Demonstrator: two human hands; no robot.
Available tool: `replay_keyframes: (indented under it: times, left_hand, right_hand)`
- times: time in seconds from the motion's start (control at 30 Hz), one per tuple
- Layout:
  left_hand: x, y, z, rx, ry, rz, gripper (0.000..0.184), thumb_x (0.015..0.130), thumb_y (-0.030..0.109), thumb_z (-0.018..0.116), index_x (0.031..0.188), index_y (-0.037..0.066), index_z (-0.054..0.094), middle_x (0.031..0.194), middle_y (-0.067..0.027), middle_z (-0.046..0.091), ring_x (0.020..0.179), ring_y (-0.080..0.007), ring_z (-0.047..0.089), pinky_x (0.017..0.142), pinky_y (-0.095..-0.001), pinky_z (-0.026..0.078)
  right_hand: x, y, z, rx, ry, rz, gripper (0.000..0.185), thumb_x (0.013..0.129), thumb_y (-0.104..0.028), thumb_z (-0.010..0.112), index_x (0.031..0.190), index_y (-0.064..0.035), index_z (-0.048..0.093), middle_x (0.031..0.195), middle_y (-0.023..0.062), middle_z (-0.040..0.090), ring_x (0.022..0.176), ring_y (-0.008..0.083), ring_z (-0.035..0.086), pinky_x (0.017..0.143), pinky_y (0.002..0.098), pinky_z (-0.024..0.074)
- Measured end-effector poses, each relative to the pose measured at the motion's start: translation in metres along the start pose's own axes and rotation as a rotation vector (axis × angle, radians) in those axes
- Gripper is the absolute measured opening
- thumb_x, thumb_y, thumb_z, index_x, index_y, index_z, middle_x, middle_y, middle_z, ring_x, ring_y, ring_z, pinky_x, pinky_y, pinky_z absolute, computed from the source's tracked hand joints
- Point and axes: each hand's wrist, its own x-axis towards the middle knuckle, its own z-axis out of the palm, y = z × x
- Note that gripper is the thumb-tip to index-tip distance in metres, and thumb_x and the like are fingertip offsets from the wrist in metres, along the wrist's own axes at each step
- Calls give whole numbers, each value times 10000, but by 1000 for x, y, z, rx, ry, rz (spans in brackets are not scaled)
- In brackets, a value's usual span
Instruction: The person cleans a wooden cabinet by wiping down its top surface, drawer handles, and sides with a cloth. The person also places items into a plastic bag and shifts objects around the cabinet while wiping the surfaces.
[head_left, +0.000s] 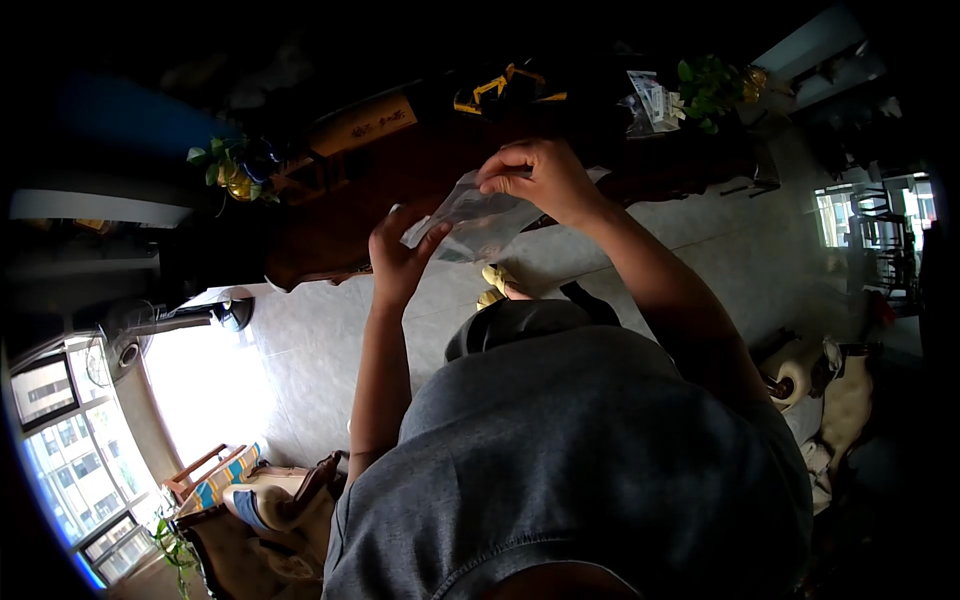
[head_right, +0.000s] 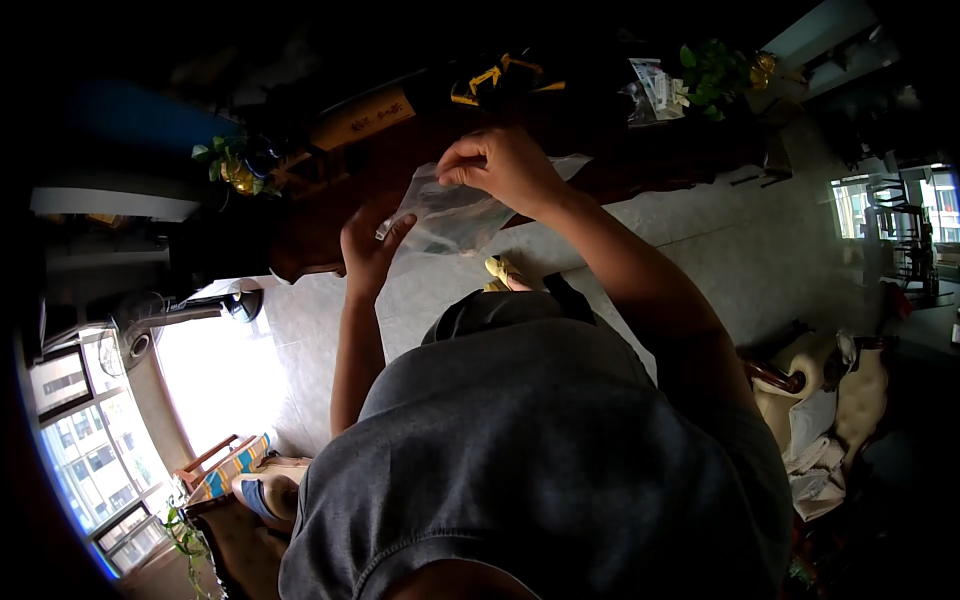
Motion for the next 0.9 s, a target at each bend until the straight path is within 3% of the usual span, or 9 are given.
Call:
replay_keyframes:
  times: [0.03, 0.17, 0.27, 0.33, 0.67, 0.77, 0.83, 0.9]
  left_hand:
    - [5, 9, 3, -7, 46, 51, 298, 816, 111, 875, 1086, 30, 778, 953, -81, 773, 854, -185, 725, 807, -306, 565]
    - [20, 28, 14, 102, 144, 175, 247, 773, 90, 887, 988, 35, 776, 875, -66, 749, 760, -172, 698, 701, -299, 547]
    - [22, 19, 16, 70, 170, 118, 189, 775, 75, 878, 937, 38, 787, 844, -62, 742, 735, -171, 691, 681, -292, 541]
    - [22, 28, 15, 115, 169, 107, 168, 773, 71, 878, 914, 41, 792, 824, -60, 737, 724, -170, 687, 673, -290, 537]
    - [31, 34, 11, 76, 168, 71, 120, 769, 48, 868, 876, 67, 817, 772, -54, 727, 685, -166, 666, 649, -287, 505]
    - [31, 34, 9, 102, 174, 103, 117, 770, 41, 859, 873, 75, 817, 770, -44, 728, 675, -167, 648, 658, -293, 493]
    - [32, 36, 7, 128, 184, 105, 116, 769, 37, 855, 870, 78, 815, 761, -40, 723, 673, -170, 637, 671, -300, 490]
    - [33, 37, 7, 155, 193, 107, 116, 768, 33, 851, 866, 80, 813, 752, -36, 718, 670, -173, 625, 684, -308, 488]
  right_hand:
    - [0, -2, 3, 3, -11, 20, 159, 908, -150, 793, 1021, -40, 783, 963, 42, 765, 906, 140, 719, 796, 292, 576]
    - [1, -7, 8, -25, -27, 29, 152, 908, -121, 787, 1032, -35, 781, 962, 48, 762, 896, 146, 718, 786, 295, 572]
    - [2, -3, 10, -38, -38, 17, 148, 905, -100, 783, 1037, -33, 779, 959, 56, 758, 896, 154, 722, 790, 292, 569]
    - [3, 3, 13, -52, 22, -66, 190, 881, -209, 810, 1016, -76, 789, 923, 78, 758, 809, 201, 729, 716, 320, 555]
    - [14, -7, 17, -130, 15, -89, 161, 859, -212, 817, 957, -88, 788, 892, 58, 761, 813, 206, 734, 703, 330, 571]
    - [18, -13, 20, -214, 12, -61, 124, 839, -136, 824, 928, -62, 781, 886, 53, 754, 841, 209, 732, 759, 323, 565]
    - [21, -9, 24, -404, 105, -269, 112, 814, -141, 823, 860, -74, 746, 847, 42, 744, 834, 245, 716, 822, 363, 549]
    - [24, -7, 29, -412, 131, -312, 84, 819, -126, 803, 843, -87, 733, 847, 40, 746, 828, 259, 711, 847, 373, 544]
